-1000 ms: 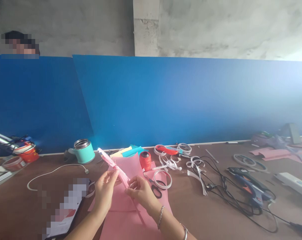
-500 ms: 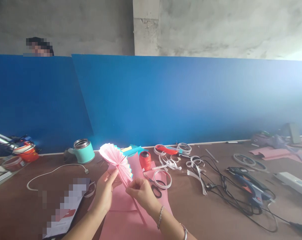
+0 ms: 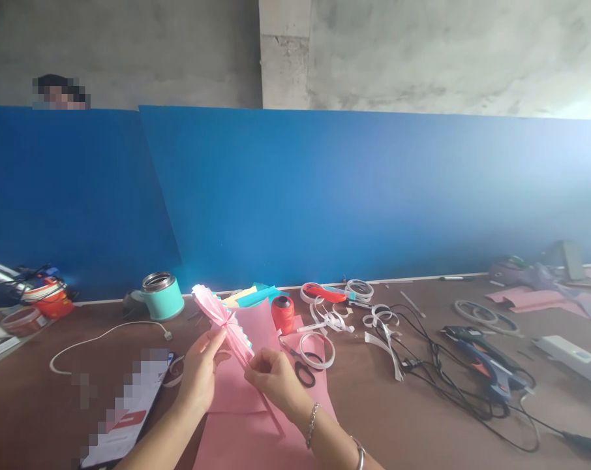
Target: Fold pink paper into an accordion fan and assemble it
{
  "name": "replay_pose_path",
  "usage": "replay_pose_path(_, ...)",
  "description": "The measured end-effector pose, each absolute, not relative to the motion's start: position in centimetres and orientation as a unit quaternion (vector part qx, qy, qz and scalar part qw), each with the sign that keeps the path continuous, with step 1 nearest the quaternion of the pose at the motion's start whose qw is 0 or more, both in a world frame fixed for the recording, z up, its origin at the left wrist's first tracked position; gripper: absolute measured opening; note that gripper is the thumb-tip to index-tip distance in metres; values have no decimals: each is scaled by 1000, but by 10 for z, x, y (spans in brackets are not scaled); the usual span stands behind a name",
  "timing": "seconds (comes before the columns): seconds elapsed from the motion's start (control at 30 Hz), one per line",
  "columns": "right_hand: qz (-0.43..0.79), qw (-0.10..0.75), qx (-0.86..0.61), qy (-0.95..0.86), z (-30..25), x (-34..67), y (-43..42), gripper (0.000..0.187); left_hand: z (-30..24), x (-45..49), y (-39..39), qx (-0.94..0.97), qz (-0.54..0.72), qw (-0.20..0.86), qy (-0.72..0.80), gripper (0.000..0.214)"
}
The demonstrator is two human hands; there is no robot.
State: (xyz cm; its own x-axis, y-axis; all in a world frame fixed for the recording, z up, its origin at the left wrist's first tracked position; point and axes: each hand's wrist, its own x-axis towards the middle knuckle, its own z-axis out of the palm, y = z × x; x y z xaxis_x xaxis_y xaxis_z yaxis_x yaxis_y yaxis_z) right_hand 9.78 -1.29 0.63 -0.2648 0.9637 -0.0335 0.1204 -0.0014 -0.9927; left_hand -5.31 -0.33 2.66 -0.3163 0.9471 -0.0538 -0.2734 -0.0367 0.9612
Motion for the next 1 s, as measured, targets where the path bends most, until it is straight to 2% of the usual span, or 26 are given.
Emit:
replay_pose_path(0.23,561,351,-485,-571,13,100,-16,3,25,-58,3,327,672,423,513,36)
replay_pose_path(0.37,530,293,-506,-614,15,107,-13,6,22,-73,13,291,689,412,521,38)
replay_pose_path(0.47,425,274,-539,-674,17,120,-4,11,20,-89,23,277,710,408,503,37)
replay_pose_path(0.53,263,267,-614,-695,19,132,3,12,21,-99,29,283,706,412,502,38)
replay_pose_path(0.6,122,209,-700,-672,22,144,9,16,24,-107,31,300,680,416,523,40)
replay_pose_path(0.67,71,136,-732,-663,26,154,11,19,29,-112,32,339,638,422,547,40)
replay_pose_path(0.77,82,60,-742,-662,30,159,10,22,38,-116,31,437,560,403,577,32)
replay_pose_path(0.87,79,44,-732,-676,30,158,9,18,52,-113,31,583,437,301,616,24)
replay_pose_path(1.0,33,48,-733,-678,23,156,11,20,70,-94,29,753,151,-18,641,22)
